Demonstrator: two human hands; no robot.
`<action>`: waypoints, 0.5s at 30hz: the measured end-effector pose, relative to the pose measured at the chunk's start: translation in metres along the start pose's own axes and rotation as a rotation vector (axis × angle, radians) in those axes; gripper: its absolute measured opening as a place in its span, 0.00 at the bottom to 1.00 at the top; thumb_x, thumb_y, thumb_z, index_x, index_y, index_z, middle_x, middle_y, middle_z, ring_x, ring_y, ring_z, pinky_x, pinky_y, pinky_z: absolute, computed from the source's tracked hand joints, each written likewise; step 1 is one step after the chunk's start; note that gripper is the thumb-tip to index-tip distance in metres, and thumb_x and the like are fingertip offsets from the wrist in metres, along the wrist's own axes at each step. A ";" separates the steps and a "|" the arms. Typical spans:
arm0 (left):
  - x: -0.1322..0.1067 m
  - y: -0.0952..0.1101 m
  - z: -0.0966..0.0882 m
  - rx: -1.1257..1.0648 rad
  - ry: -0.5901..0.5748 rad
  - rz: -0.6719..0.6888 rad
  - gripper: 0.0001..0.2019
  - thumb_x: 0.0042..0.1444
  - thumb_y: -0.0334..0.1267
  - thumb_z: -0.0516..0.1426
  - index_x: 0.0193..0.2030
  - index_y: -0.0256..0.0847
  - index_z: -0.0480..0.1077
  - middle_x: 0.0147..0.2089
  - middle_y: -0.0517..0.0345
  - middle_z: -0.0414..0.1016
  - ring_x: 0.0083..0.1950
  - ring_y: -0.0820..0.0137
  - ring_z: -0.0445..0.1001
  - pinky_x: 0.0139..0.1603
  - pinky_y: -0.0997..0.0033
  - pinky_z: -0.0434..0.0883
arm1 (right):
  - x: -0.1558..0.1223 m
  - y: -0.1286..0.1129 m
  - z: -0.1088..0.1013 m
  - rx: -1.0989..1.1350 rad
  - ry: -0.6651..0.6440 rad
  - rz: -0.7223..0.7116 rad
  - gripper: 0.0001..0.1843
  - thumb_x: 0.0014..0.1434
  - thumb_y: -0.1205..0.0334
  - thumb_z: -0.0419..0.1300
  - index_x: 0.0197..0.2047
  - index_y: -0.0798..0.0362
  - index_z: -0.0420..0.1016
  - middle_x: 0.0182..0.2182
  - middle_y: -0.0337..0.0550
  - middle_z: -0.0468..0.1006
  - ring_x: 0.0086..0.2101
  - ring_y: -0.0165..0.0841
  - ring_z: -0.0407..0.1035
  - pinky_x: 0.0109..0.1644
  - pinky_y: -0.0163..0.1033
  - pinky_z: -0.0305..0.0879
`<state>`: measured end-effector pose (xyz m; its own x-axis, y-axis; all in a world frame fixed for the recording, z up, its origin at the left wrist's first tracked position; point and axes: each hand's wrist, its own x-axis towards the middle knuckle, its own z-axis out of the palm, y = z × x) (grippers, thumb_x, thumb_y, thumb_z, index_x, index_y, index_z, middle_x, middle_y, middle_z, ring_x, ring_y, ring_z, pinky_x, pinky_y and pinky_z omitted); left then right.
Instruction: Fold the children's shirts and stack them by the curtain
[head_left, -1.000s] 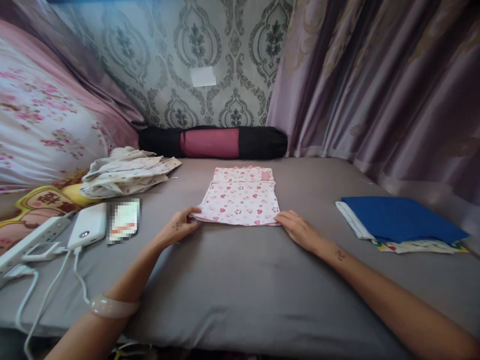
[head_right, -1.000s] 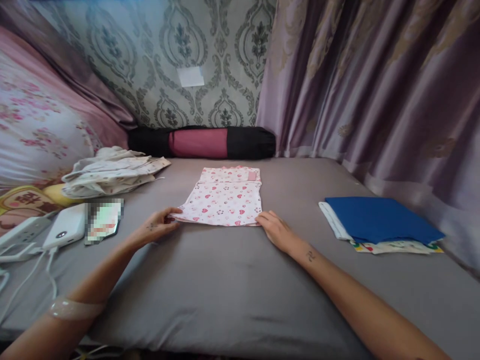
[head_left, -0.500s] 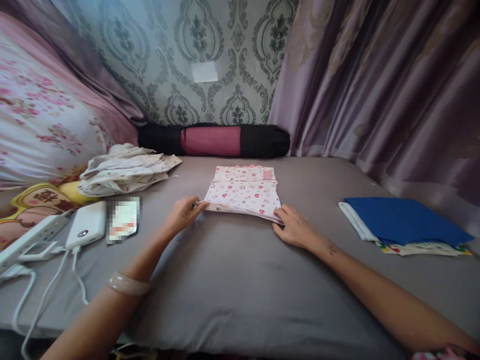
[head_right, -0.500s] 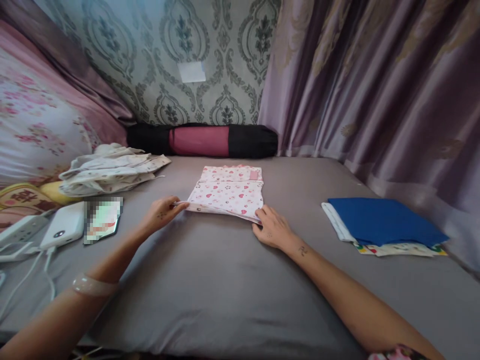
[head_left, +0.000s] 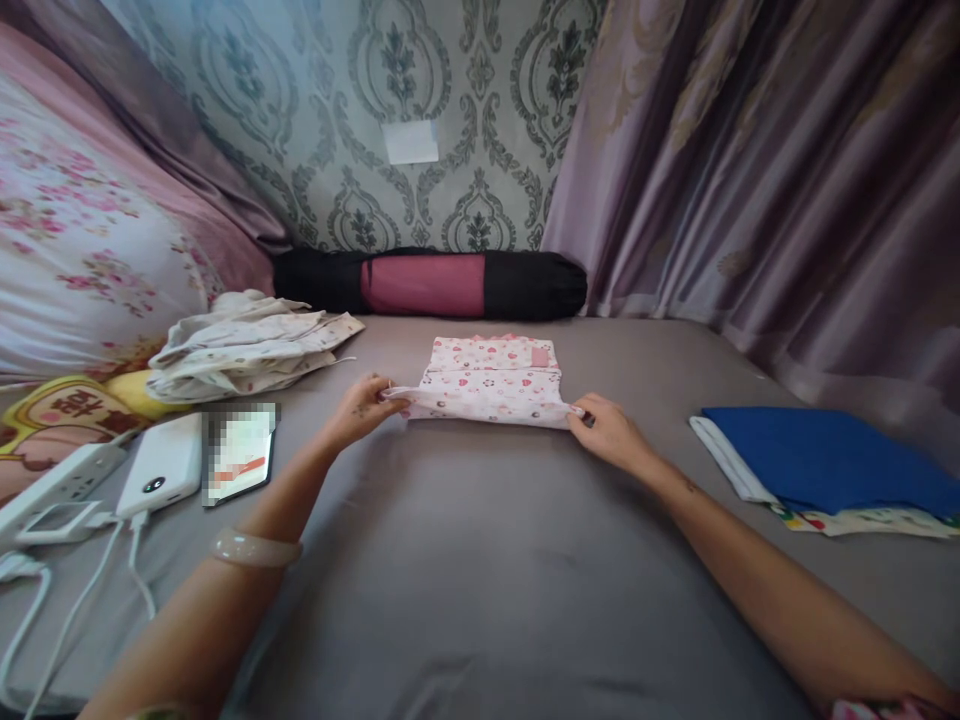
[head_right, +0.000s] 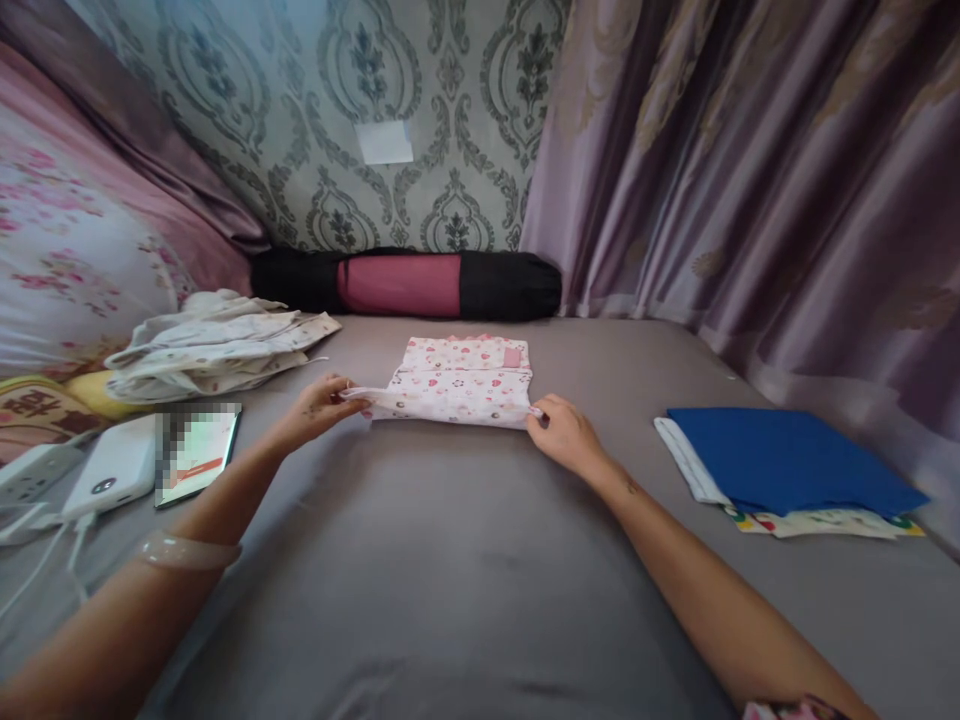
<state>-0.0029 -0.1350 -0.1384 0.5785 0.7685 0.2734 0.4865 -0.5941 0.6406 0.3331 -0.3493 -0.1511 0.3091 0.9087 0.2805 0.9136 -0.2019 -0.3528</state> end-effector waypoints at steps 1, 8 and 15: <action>0.005 0.001 0.002 -0.052 0.026 -0.036 0.16 0.46 0.52 0.60 0.27 0.39 0.72 0.29 0.58 0.68 0.31 0.70 0.66 0.32 0.72 0.62 | 0.007 0.001 0.001 0.033 0.028 0.044 0.09 0.57 0.61 0.53 0.30 0.53 0.73 0.32 0.42 0.75 0.31 0.31 0.67 0.37 0.34 0.58; 0.055 -0.003 0.035 -0.357 0.219 -0.218 0.10 0.50 0.43 0.56 0.30 0.38 0.68 0.26 0.61 0.68 0.27 0.72 0.66 0.29 0.74 0.62 | 0.066 0.004 0.016 0.241 0.124 0.315 0.13 0.57 0.62 0.51 0.35 0.55 0.76 0.34 0.45 0.80 0.35 0.35 0.72 0.38 0.35 0.62; 0.102 -0.010 0.067 -0.024 0.399 -0.255 0.08 0.60 0.35 0.48 0.38 0.41 0.68 0.32 0.55 0.71 0.38 0.64 0.72 0.42 0.68 0.66 | 0.110 0.001 0.045 0.092 0.155 0.468 0.16 0.64 0.61 0.47 0.47 0.55 0.73 0.41 0.53 0.79 0.42 0.40 0.72 0.44 0.39 0.64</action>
<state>0.0956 -0.0665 -0.1652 0.1433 0.9232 0.3565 0.5627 -0.3724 0.7380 0.3563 -0.2326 -0.1609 0.7223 0.6619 0.2005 0.6427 -0.5353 -0.5481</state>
